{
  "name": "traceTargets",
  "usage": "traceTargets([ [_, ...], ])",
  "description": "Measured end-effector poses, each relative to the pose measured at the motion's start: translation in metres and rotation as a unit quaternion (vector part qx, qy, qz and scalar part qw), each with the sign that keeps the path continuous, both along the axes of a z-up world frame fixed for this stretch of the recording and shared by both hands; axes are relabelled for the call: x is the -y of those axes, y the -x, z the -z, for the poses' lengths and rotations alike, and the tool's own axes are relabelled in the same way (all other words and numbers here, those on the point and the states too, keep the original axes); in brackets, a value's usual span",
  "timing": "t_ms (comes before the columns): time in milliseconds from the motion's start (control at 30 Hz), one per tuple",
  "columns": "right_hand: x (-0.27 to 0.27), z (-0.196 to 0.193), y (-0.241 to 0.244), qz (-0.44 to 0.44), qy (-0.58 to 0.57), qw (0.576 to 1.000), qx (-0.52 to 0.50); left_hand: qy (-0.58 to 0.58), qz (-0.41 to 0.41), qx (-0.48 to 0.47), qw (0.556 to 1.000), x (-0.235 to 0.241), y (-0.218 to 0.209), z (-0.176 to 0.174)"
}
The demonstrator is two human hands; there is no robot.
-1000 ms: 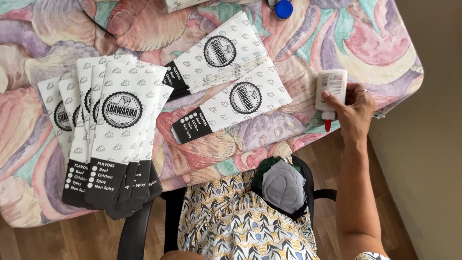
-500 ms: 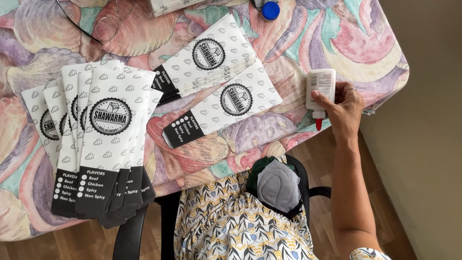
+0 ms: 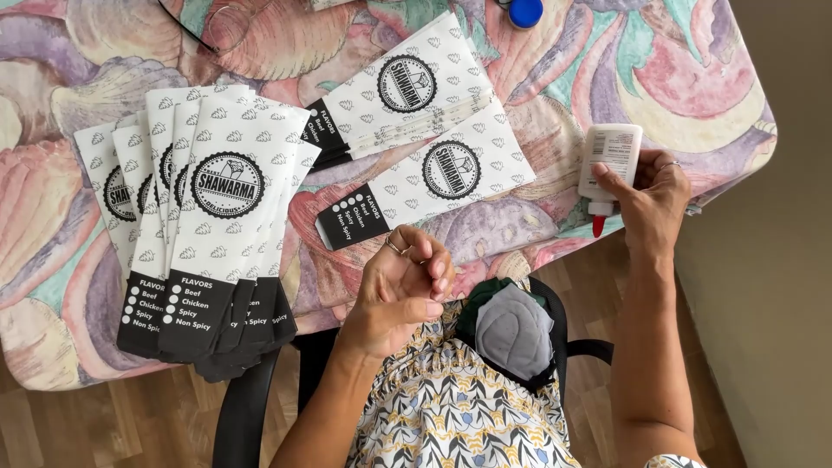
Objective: Applying glue to paper shawarma tags and folding them to complete the assembly of the packaging.
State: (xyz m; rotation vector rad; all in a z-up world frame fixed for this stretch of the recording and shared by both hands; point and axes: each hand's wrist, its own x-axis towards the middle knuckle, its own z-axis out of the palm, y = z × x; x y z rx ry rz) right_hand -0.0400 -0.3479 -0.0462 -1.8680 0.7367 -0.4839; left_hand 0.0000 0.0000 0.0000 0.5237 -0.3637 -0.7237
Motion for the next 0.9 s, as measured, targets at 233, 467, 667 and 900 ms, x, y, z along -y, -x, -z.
traceTargets([
  [233, -0.003, -0.003, -0.001, 0.006, -0.005, 1.000, 0.002, 0.006, -0.001, -0.015, 1.000, 0.003, 0.001, 0.000],
  [467, -0.005, -0.006, 0.000, 0.006, -0.018, 1.000, 0.005, -0.057, -0.010, -0.005, 0.998, 0.002, 0.001, 0.013],
  [667, 0.016, 0.009, 0.015, 0.046, -0.255, 0.949, 0.182, -0.446, -0.194, 0.344, 0.803, -0.004, -0.016, 0.024],
  [900, 0.015, -0.003, 0.034, 0.030, -0.309, 0.923, 0.226, -0.574, -0.291, 0.638, 0.423, -0.005, -0.045, 0.054],
])
